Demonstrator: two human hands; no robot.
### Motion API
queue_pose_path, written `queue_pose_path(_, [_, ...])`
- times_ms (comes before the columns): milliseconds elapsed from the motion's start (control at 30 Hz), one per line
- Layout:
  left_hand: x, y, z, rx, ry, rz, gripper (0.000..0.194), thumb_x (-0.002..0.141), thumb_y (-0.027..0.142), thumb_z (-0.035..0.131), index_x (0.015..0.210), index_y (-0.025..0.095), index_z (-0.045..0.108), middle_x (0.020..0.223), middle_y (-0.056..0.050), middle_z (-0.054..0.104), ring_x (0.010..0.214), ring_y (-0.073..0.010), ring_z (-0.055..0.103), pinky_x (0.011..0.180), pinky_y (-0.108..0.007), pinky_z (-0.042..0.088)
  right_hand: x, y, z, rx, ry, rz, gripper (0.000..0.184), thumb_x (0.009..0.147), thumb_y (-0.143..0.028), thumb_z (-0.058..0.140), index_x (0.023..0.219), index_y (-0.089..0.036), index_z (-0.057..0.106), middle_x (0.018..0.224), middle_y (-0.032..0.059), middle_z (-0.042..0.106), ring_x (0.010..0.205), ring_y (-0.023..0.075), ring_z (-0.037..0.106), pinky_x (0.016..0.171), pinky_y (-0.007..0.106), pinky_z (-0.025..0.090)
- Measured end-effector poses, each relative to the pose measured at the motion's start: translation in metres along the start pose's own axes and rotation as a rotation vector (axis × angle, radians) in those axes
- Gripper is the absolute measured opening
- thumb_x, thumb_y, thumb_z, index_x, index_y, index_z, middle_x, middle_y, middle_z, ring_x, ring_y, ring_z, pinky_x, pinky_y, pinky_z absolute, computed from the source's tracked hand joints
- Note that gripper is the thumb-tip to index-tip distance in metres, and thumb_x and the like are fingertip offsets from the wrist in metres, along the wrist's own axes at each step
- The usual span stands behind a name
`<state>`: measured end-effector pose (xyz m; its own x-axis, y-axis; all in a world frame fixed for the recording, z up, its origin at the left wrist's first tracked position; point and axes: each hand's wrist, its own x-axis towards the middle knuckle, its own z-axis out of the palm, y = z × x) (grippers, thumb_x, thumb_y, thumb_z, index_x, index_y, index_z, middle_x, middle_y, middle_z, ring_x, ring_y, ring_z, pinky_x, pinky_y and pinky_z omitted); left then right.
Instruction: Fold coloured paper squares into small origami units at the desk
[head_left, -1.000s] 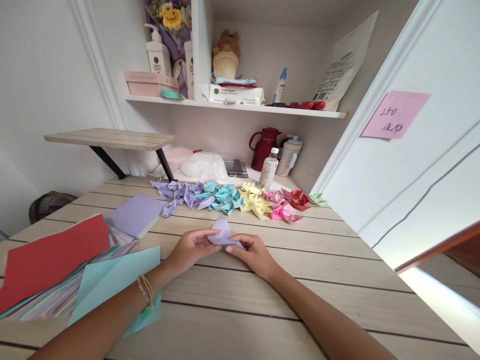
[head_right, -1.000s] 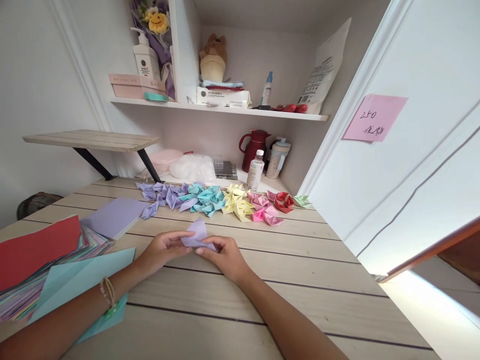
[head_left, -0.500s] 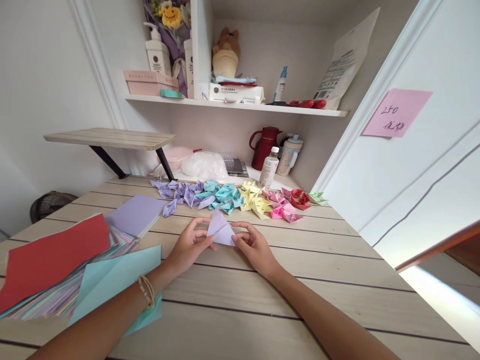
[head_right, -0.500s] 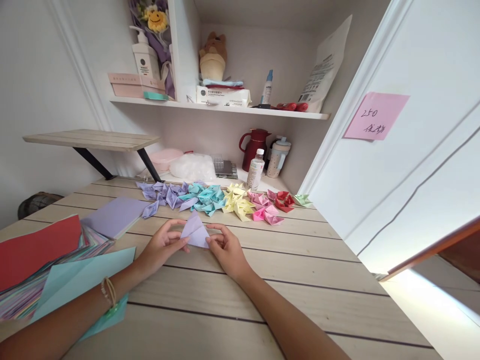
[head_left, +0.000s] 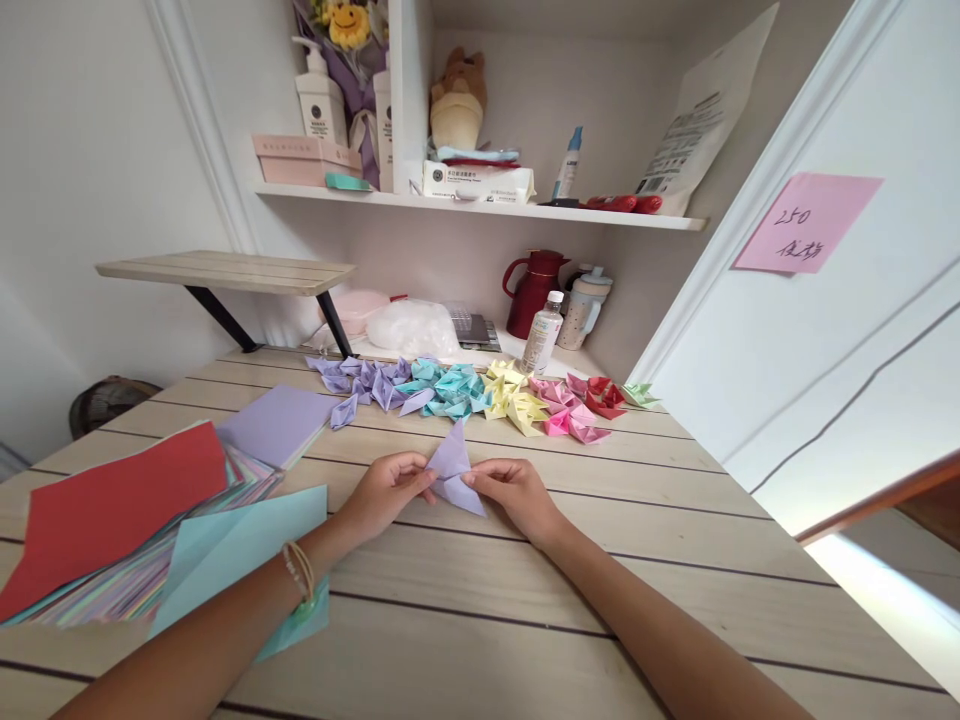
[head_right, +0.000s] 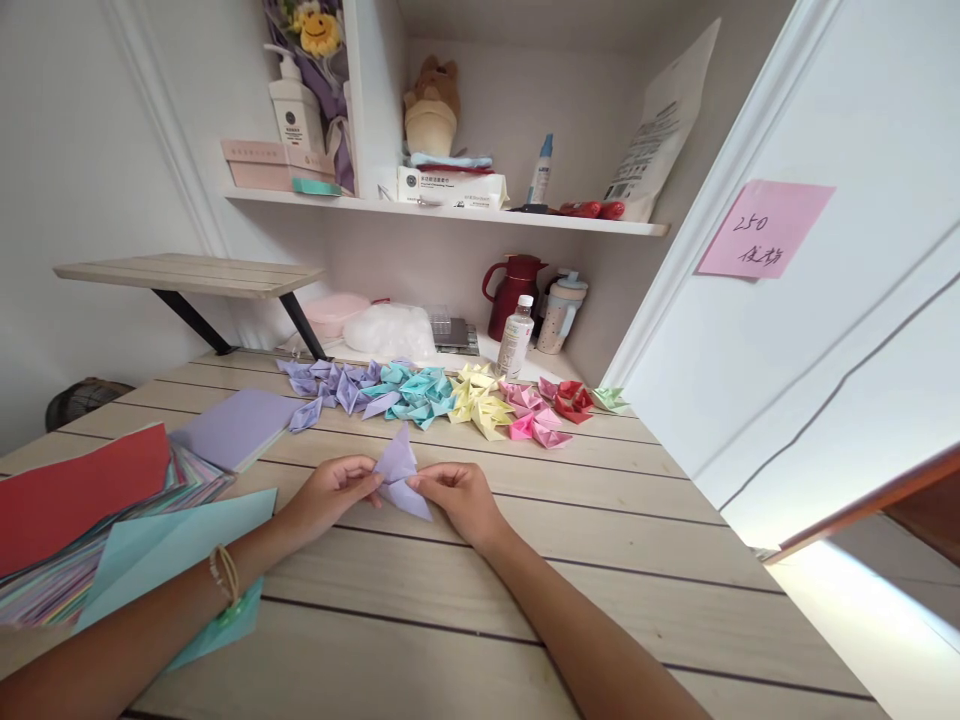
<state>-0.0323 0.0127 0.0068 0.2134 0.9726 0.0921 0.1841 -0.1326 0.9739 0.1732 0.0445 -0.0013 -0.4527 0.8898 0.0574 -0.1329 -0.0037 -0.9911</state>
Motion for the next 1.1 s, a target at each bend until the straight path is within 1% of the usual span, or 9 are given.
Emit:
queue_pose_path(133, [0.002,0.0,-0.002,-0.079,-0.042,-0.016,0.025,0.075,0.039,0.065,0.081,0.014,0.066,0.08,-0.005,0.069,0.071,-0.0167,0.064,0.072,-0.029,0.049,-0.001,0.001,0.002,0.035,0.035,0.009,0.023,0.056,-0.035,0.081,0.064,-0.016,0.071,0.065,0.0023,0.067,0.059,0.012,0.055,0.06,0.026,0.042])
queue_pose_path(267, [0.002,0.0,-0.002,-0.123,-0.087,-0.027,0.024,0.073,0.037,0.068,0.079,0.014,0.069,0.079,-0.006,0.07,0.074,-0.0175,0.064,0.074,-0.029,0.049,0.0,0.002,0.002,0.055,-0.012,0.011,0.025,0.051,-0.035,0.083,0.057,-0.016,0.067,0.058,-0.0003,0.064,0.054,0.0104,0.051,0.056,0.024,0.04])
queue_pose_path(367, [0.002,-0.001,-0.002,-0.153,-0.118,-0.055,0.026,0.072,0.038,0.069,0.081,0.013,0.069,0.08,-0.007,0.071,0.075,-0.0185,0.064,0.073,-0.03,0.05,0.0,0.002,0.001,0.044,-0.047,0.01,0.03,0.056,-0.042,0.08,0.056,-0.015,0.065,0.057,-0.0007,0.062,0.054,0.0107,0.051,0.058,0.025,0.041])
queue_pose_path(567, [0.001,0.001,-0.002,-0.186,-0.113,-0.065,0.026,0.073,0.039,0.068,0.078,0.013,0.068,0.078,-0.006,0.071,0.074,-0.0181,0.065,0.073,-0.03,0.05,0.0,0.0,-0.003,-0.026,-0.145,-0.008,0.03,0.071,-0.045,0.069,0.071,-0.016,0.069,0.071,0.0014,0.066,0.068,0.0141,0.056,0.071,0.029,0.043])
queue_pose_path(700, [0.001,0.003,-0.001,-0.186,-0.121,-0.067,0.029,0.073,0.041,0.068,0.08,0.013,0.067,0.079,-0.007,0.071,0.076,-0.0197,0.066,0.076,-0.033,0.051,0.0,0.002,-0.001,-0.018,-0.118,-0.039,0.026,0.072,-0.041,0.069,0.073,-0.016,0.065,0.072,0.001,0.064,0.066,0.0118,0.055,0.067,0.025,0.043])
queue_pose_path(767, [0.001,0.002,-0.001,-0.173,-0.125,-0.065,0.03,0.073,0.041,0.067,0.081,0.012,0.067,0.08,-0.007,0.071,0.076,-0.0199,0.066,0.077,-0.033,0.051,0.0,0.004,0.0,-0.011,-0.074,-0.055,0.024,0.069,-0.036,0.072,0.081,-0.017,0.061,0.071,-0.001,0.062,0.062,0.0098,0.054,0.061,0.022,0.042])
queue_pose_path(900, [0.001,0.003,-0.001,-0.152,-0.115,-0.08,0.03,0.073,0.041,0.067,0.085,0.013,0.068,0.08,-0.007,0.071,0.074,-0.0186,0.065,0.073,-0.031,0.051,-0.003,0.003,0.005,-0.03,-0.091,-0.052,0.052,0.065,-0.026,0.073,0.113,-0.022,0.053,0.075,-0.0018,0.064,0.058,0.0097,0.055,0.055,0.021,0.042])
queue_pose_path(1000, [0.001,0.006,-0.002,-0.115,-0.105,-0.077,0.03,0.076,0.042,0.064,0.085,0.013,0.068,0.08,-0.006,0.071,0.073,-0.0177,0.064,0.072,-0.028,0.05,-0.005,-0.001,0.007,-0.098,-0.162,-0.085,0.037,0.071,-0.027,0.066,0.106,-0.018,0.062,0.079,0.0023,0.067,0.066,0.0141,0.06,0.06,0.025,0.046])
queue_pose_path(1100, [0.001,0.008,-0.002,-0.072,-0.08,-0.077,0.034,0.079,0.046,0.058,0.086,0.014,0.068,0.077,-0.005,0.07,0.073,-0.0172,0.063,0.071,-0.027,0.048,-0.006,-0.002,0.007,-0.143,-0.089,-0.132,0.023,0.073,-0.026,0.061,0.092,-0.018,0.07,0.082,0.0035,0.07,0.073,0.0176,0.063,0.066,0.029,0.049])
